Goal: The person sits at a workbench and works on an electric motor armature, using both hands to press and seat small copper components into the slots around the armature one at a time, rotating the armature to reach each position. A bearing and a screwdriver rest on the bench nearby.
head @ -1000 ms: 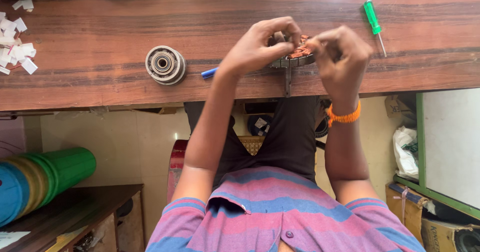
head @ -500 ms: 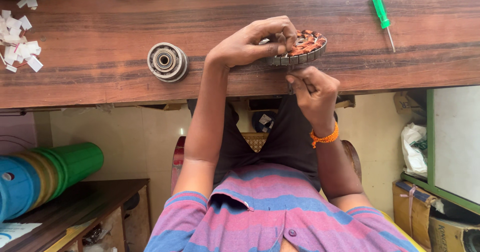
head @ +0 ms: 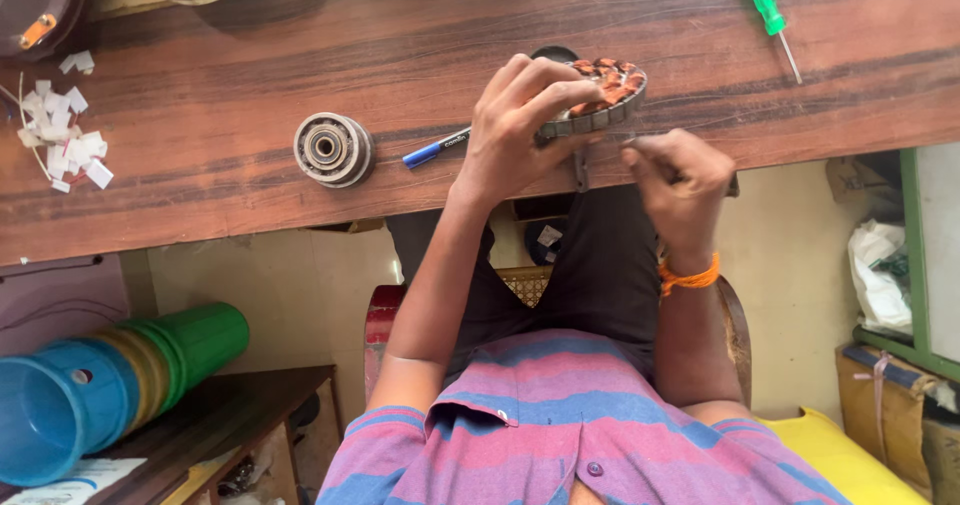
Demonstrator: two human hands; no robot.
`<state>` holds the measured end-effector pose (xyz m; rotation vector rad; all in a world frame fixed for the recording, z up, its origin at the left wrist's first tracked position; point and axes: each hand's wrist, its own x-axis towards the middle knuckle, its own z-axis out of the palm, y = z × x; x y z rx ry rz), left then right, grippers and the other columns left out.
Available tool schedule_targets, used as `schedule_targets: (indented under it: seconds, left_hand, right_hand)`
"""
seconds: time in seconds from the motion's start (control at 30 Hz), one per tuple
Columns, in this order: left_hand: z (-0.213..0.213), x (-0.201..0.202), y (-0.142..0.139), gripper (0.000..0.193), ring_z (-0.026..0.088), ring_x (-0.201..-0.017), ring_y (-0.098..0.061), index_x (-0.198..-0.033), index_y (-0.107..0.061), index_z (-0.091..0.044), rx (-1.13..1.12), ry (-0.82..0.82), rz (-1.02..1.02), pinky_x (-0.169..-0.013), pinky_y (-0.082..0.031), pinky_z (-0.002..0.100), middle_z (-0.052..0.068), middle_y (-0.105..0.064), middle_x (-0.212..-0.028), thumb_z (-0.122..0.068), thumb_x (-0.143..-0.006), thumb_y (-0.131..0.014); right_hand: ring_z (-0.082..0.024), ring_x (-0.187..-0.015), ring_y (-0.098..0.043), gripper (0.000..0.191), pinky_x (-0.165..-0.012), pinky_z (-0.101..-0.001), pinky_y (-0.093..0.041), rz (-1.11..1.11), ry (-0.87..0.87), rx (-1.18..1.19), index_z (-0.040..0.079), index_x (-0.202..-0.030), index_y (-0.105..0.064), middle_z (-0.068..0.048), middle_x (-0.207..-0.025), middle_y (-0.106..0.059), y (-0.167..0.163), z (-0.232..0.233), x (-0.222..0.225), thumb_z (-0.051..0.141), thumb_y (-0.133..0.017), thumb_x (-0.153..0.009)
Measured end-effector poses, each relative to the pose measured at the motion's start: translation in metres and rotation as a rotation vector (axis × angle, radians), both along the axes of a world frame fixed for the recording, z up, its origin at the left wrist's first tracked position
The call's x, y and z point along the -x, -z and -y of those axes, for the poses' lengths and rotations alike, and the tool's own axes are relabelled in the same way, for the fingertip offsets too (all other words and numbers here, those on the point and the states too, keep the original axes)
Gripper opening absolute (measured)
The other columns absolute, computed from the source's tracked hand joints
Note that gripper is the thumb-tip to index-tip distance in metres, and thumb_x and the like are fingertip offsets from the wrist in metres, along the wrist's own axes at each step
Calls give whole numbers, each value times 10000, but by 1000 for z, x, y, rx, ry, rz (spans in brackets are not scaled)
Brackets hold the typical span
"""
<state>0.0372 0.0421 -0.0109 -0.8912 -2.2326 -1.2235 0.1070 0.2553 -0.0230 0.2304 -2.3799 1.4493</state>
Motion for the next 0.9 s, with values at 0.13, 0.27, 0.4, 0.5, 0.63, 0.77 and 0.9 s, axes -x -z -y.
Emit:
schedule_targets:
  seconds: [0.13,0.27,0.4,0.5,0.63,0.77,0.9]
  left_hand:
    - [-1,-1,9,422,204,-1015,-611,-1175,-715,-194,-69,-17,-38,-871,-542,365,-25,-663,-1128,-256,-809,-914]
    - [-2,-4,12,416,199,-995,-608,-1168,-723,-197,-91,-31,-21,-853,-538,357,-38,-667,-1117,-241,-801,-914]
    - [-3,-7,10,393,208,-982,-596,-1153,-714,-184,-60,-54,-21,-868,-530,371,-36,-663,-1108,-237,-812,-903]
    - [-1,-10,3,391,220,-994,-589,-1163,-717,-176,-40,-71,-46,-885,-524,387,-40,-660,-1134,-240,-821,-896]
    - [1,-14,-11,324,205,-952,-595,-1100,-696,-159,-73,-71,39,-866,-521,368,-10,-704,-1064,-322,-858,-836]
    - [-6,-7,-26,375,128,-770,-645,-1103,-653,-127,-206,-96,351,-725,-535,313,-6,-709,-829,-415,-887,-756]
    - [-11,16,-30,312,84,-613,-645,-1107,-685,-107,-206,-32,547,-598,-528,301,-4,-665,-708,-299,-861,-702]
  right_hand:
    - [-74,-610,-411,123,-568,-245,-301,-76,-19,-74,13,-1037,-758,-19,-774,-517,-22,-16,6,-37,-839,-959]
    - [-75,-597,-415,131,-557,-256,-301,-154,-99,-119,20,-1042,-748,-25,-785,-520,-41,-11,18,-34,-842,-969]
    - [-73,-593,-434,119,-548,-267,-319,-229,-169,-172,20,-1023,-738,-31,-780,-519,-46,5,36,-39,-837,-991]
    - [-61,-620,-475,92,-563,-252,-352,-238,-201,-201,14,-1046,-732,-37,-862,-604,-46,11,57,-41,-805,-1054]
    - [-55,-785,-622,50,-651,-235,-465,-249,-241,-154,-8,-1056,-738,-37,-918,-687,-48,12,75,-15,-787,-1051]
    - [-55,-632,-490,135,-573,-253,-353,-157,-156,-160,7,-1016,-775,-9,-754,-625,-48,14,84,84,-884,-1000]
    - [-82,-651,-444,209,-599,-270,-322,-224,-88,-197,10,-999,-764,-17,-753,-583,-46,13,81,131,-934,-1010]
